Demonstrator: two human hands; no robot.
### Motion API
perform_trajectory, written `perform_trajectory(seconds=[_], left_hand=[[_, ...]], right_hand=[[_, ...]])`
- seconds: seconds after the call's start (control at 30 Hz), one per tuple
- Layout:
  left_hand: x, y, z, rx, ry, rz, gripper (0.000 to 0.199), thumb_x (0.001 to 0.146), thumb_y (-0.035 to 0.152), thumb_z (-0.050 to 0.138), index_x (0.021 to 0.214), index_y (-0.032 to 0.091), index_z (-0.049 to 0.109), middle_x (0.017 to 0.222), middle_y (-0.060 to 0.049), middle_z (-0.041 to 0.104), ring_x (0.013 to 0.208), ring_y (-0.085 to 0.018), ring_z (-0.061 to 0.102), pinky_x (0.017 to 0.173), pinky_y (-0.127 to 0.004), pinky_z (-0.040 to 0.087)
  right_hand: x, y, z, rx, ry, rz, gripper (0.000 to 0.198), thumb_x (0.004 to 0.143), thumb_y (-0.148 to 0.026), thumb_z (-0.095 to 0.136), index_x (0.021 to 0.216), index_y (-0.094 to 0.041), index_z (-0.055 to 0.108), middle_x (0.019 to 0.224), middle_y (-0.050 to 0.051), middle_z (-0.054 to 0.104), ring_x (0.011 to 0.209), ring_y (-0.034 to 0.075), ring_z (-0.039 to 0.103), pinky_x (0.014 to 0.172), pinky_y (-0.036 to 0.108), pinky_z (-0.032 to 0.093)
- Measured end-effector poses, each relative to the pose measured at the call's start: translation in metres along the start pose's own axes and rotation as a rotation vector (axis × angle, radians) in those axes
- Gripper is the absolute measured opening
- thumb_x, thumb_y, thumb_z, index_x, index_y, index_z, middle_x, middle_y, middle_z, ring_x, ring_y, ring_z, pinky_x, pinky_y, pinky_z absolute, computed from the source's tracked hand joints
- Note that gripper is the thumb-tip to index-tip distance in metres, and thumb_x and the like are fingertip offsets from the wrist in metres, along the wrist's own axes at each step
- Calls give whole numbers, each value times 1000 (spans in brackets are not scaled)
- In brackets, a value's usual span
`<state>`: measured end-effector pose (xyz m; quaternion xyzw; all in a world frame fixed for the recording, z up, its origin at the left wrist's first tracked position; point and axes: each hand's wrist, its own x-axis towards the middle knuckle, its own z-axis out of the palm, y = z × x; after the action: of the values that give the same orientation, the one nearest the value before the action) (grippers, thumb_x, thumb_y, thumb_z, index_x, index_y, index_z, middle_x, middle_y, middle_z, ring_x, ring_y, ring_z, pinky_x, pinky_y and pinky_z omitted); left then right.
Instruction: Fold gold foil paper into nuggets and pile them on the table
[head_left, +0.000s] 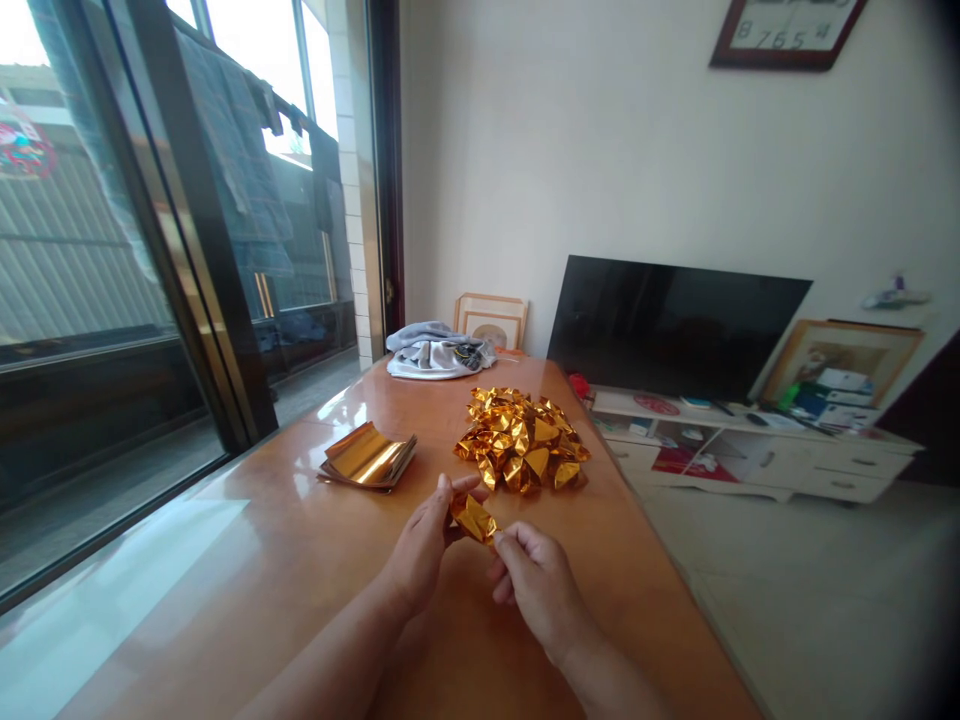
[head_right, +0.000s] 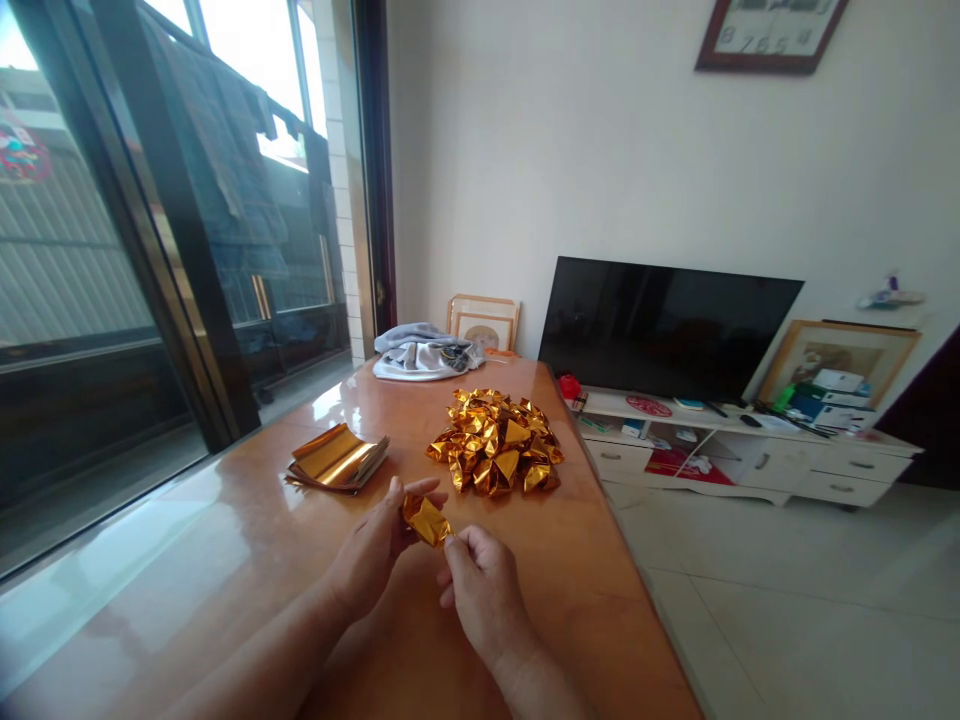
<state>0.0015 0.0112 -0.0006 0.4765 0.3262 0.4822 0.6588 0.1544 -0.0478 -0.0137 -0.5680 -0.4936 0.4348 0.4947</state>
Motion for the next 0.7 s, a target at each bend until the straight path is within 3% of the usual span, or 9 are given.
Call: perform_trajectory(seconds=[0.27,0.47,0.6,0.7], left_hand=[[13,-3,-11,-78,31,-135,70,92,71,46,136,19,59,135,-14,62,122,-28,59,99,-40,48],[18,0,-10,-257,-2,-257,61,94,65,47,128,15,61,124,-16,67,107,-27,68,87,-36,53],[16,6,-11,-368,-66,-292,45,97,49,51,121,14,65,117,-15,70,96,-25,70,88,-37,55],[15,7,-13,-450,-144,-289,35,97,40,53,115,13,68,113,-14,72,95,-24,70,91,-37,54]], right_hand=[[-1,-10,-10,-298,129,-243,36,97,-47,48,73,-22,54,62,-1,60,55,15,57,54,24,41],[6,-1,-11,-640,226,-492,30,101,-37,42,88,-22,65,77,4,68,70,19,63,67,26,43],[7,4,-8,-610,193,-599,30,101,-33,43,105,-23,70,91,7,72,83,20,67,78,27,47],[7,4,-6,-505,184,-582,29,101,-35,45,110,-24,70,96,6,72,86,20,68,78,27,48]])
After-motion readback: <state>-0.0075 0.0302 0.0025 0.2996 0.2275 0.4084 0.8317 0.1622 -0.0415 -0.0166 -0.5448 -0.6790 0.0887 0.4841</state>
